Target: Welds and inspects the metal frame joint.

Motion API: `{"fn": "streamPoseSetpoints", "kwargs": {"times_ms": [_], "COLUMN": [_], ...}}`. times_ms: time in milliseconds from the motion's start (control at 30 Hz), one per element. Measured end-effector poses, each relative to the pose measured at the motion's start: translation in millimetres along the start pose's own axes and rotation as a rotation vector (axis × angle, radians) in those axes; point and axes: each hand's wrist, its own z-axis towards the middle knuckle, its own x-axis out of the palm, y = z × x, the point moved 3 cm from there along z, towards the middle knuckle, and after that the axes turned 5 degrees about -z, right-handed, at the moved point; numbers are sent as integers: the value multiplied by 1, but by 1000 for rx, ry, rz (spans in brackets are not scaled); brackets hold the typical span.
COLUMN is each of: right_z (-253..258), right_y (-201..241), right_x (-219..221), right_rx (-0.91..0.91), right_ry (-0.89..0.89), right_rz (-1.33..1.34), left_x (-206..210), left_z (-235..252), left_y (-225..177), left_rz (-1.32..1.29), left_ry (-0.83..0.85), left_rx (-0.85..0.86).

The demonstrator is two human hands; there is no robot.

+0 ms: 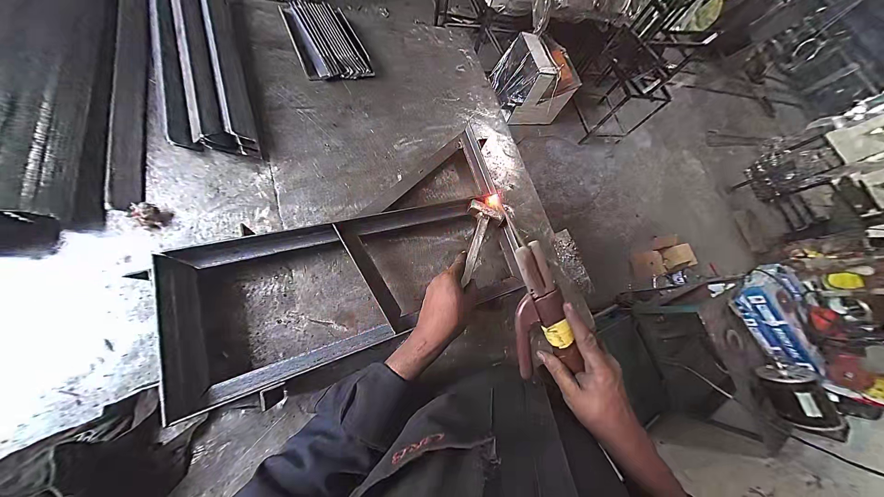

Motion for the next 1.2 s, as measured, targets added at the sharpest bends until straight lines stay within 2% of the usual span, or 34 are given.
{"fn": "streamPoseSetpoints", "kwargs": {"times_ms": [100,200,333,467,733,900,1200], "right_z": [2,5,8,13,18,27,35], "right_y": [-6,-13,-16,-18,-27,-27,-31], "right_x": [-5,-9,-3,1,7,10,19], "right_rx": [144,234,296,359,312,321,235], "right_ry": [22,104,78,55,64,94,83], "right_rz": [291,401,524,498,361,375,340], "left_x": [1,1,2,3,4,4,5], "left_z": [0,1,1,2,2,2,2], "left_y": [-1,-1,-2,-1,-1,1,3], "left_rz": [14,34,51,59,57,51,38], "left_ry": [-6,-17,-32,-35,-42,-44,-66], "left_rx": [9,4,2,6,4,8,15]}}
